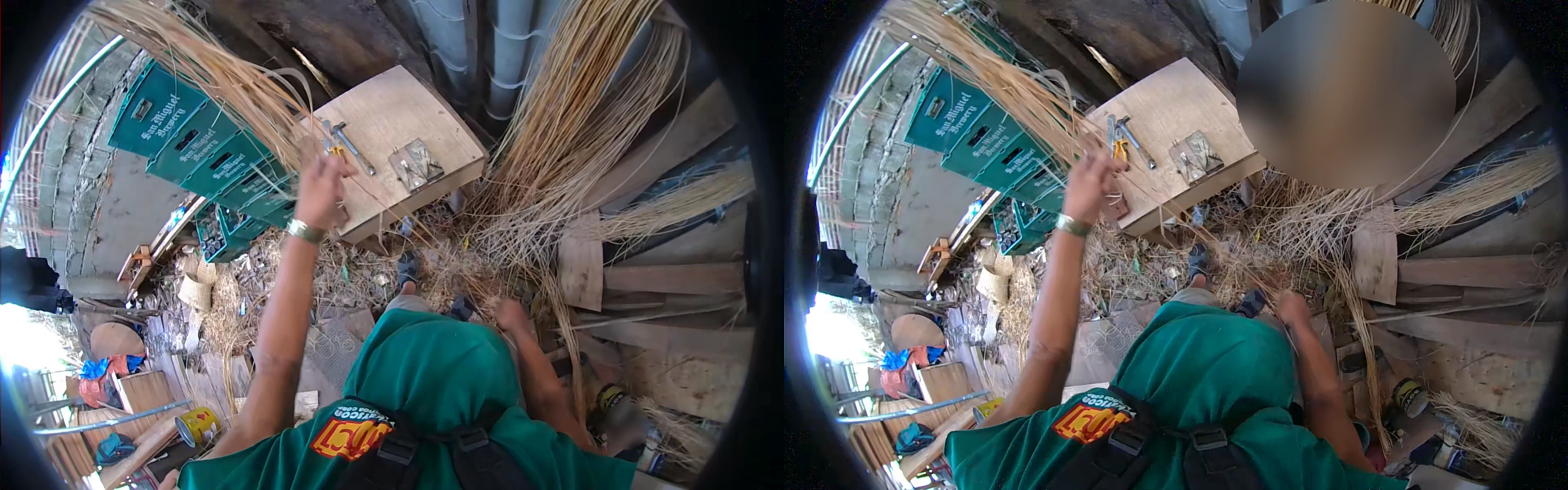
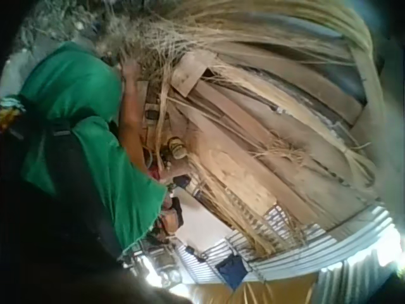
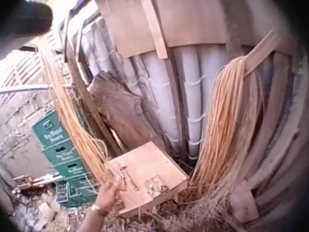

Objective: Splitting and preparing thin bamboo or rattan strips using a hand-held guide.

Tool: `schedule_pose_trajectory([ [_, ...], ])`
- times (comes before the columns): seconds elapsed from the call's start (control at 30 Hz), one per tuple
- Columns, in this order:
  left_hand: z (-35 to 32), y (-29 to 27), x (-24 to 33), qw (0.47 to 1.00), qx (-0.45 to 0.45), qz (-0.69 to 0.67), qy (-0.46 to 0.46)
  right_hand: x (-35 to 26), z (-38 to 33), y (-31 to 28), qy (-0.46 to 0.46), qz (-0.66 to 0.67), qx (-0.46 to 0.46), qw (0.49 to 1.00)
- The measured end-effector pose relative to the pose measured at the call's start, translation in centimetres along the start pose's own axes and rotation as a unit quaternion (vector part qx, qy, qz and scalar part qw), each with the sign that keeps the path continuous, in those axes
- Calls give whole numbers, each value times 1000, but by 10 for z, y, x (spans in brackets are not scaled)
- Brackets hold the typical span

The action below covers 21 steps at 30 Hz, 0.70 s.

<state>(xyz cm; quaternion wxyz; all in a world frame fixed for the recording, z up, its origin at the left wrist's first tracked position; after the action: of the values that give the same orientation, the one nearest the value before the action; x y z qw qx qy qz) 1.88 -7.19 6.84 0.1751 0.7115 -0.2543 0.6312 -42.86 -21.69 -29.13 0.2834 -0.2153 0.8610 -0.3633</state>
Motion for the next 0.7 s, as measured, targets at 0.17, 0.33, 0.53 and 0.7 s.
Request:
schedule_pose_trajectory([
  [0.17, 36, -41, 103, 987, 39, -122, 96, 151, -195, 24, 315, -132, -223, 913],
  [0.33, 76, -42, 73, 992, 3, -87, 90, 278, -301, 103, 435, -158, -312, 829],
  [0.53, 15, 41, -113, 919, -102, -255, -282, 318, -443, 112, 571, -15, -203, 796],
  [0.7, -52, 101, -164, 878, -160, -285, -349, 277, -447, 41, 603, -22, -267, 751],
])
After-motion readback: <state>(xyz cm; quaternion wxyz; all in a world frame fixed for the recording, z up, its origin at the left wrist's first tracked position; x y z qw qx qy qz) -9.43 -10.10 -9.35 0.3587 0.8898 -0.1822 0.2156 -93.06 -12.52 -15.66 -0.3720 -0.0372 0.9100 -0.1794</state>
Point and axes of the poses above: each hand's wrist, its own z-axis towards the middle knuckle, its own y-axis out of the palm, x = y × z, the point moved 4 cm from there along z, towards the middle knuckle, and after that the axes turned 6 degrees about -z, right-handed, at the moved point
